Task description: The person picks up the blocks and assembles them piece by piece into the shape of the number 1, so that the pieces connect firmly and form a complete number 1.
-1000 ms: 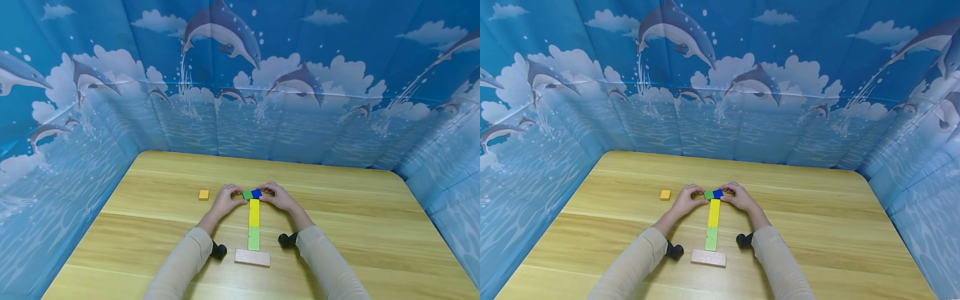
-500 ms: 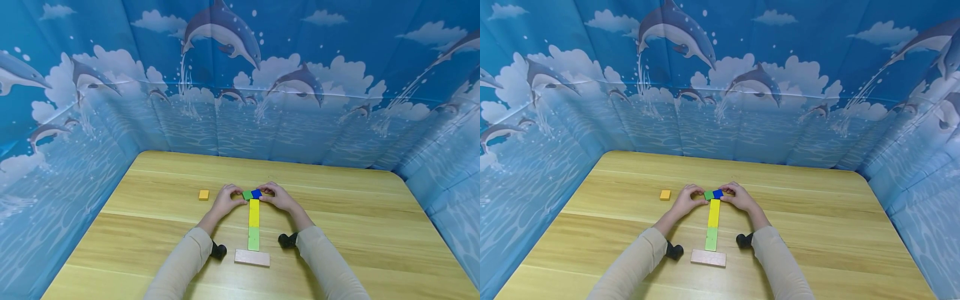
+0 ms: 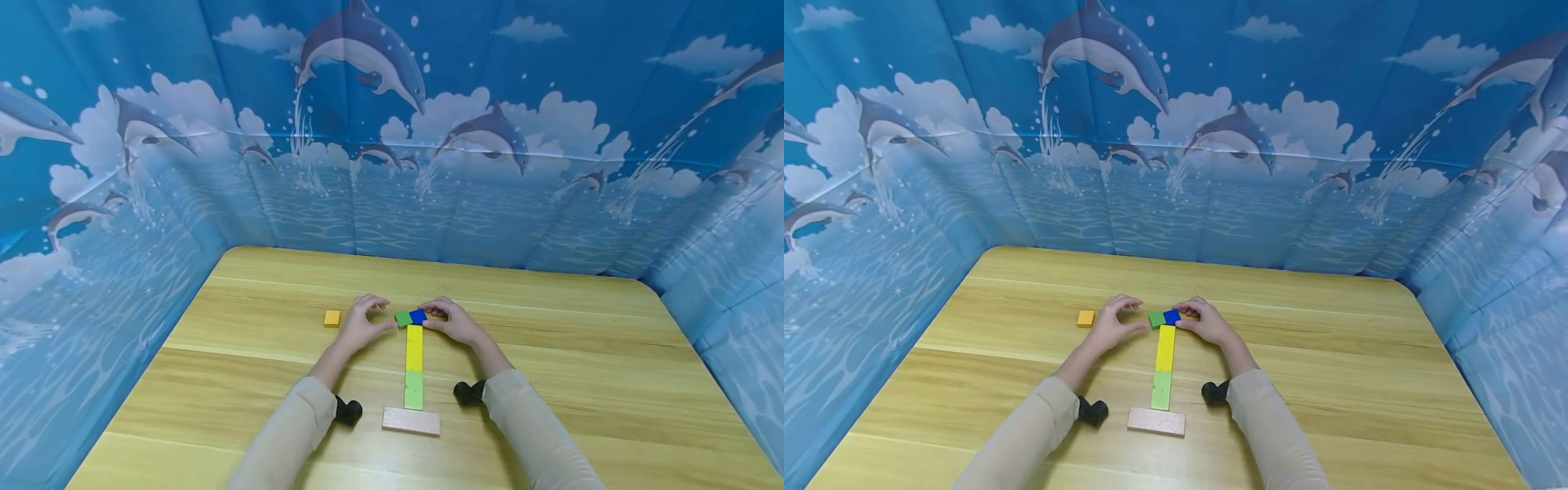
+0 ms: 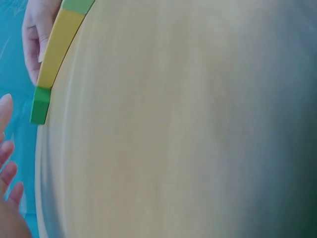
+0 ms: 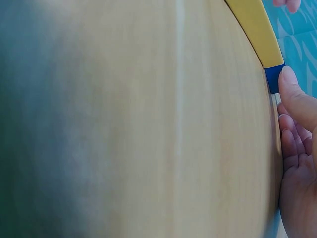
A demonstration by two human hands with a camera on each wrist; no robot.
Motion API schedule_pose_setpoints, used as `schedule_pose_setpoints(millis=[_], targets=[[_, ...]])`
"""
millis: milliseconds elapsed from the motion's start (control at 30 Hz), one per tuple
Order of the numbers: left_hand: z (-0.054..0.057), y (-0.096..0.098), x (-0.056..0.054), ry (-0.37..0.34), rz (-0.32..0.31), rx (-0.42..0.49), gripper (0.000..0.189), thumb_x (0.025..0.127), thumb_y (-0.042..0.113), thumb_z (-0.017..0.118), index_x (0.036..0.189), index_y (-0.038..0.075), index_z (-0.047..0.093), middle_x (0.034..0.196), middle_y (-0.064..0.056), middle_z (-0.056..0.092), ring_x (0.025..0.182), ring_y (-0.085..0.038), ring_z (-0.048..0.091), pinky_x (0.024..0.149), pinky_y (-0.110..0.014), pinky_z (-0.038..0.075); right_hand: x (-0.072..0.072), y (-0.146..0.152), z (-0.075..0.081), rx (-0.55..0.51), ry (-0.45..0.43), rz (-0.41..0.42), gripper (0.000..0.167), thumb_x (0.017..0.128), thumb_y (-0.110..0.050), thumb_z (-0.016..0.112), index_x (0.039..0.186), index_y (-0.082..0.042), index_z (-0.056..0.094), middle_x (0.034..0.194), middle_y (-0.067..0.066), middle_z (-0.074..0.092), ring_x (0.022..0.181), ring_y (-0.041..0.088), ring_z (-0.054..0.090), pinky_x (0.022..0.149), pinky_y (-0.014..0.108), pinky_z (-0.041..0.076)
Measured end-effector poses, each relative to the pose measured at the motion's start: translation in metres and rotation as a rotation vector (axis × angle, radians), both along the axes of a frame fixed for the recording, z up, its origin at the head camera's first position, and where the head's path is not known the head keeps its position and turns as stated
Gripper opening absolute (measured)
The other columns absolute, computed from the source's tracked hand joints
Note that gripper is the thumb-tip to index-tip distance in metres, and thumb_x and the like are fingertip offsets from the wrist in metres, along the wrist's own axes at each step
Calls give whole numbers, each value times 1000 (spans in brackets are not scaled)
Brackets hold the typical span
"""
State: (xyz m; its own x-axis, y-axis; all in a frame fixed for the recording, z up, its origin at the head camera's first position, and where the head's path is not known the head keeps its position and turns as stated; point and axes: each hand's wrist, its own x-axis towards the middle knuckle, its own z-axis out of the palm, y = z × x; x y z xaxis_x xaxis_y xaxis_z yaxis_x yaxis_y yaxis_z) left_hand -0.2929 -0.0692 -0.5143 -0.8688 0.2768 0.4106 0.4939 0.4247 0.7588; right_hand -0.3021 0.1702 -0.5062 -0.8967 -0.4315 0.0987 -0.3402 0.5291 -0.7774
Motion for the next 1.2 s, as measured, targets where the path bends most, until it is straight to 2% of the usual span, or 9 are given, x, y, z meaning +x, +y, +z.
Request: schedule_pose_setpoints(millis=[267,467,667,1067,1200], targets=[[4,-19,0,29,-13,47,48,69,18,80,109,-1,61,99,-14,62,97,-26,50,86,-45,44,0,0,-1,1,3,4,32,88,-15,61,118,-5,59,106,10,53,95,24,47,86,39,41],[9,-35,1,16,35,91,47,68,12,80,109,-1,61,101,-15,61,98,-31,49,87,-48,41,-1,0,0,-2,7,12,32,87,-15,61,118,-5,58,107,10,53,96,24,47,86,39,41],[9,-51,2,-1,64,162,48,68,8,79,110,-3,60,103,-20,60,99,-36,49,87,-50,39,-1,0,0,-3,7,11,32,87,-15,61,118,-5,58,108,10,53,96,24,48,86,39,41],[2,-83,4,-83,104,140,49,70,12,79,113,-1,59,109,-19,58,99,-31,49,89,-47,40,0,-1,1,13,-4,1,33,88,-15,61,118,-4,58,106,10,53,95,23,47,85,38,41],[-1,-92,5,-104,115,126,52,70,11,79,115,-1,58,111,-17,57,103,-32,49,93,-46,39,6,-3,10,-1,-8,8,32,88,-9,60,118,1,57,107,15,53,95,28,48,85,42,41]])
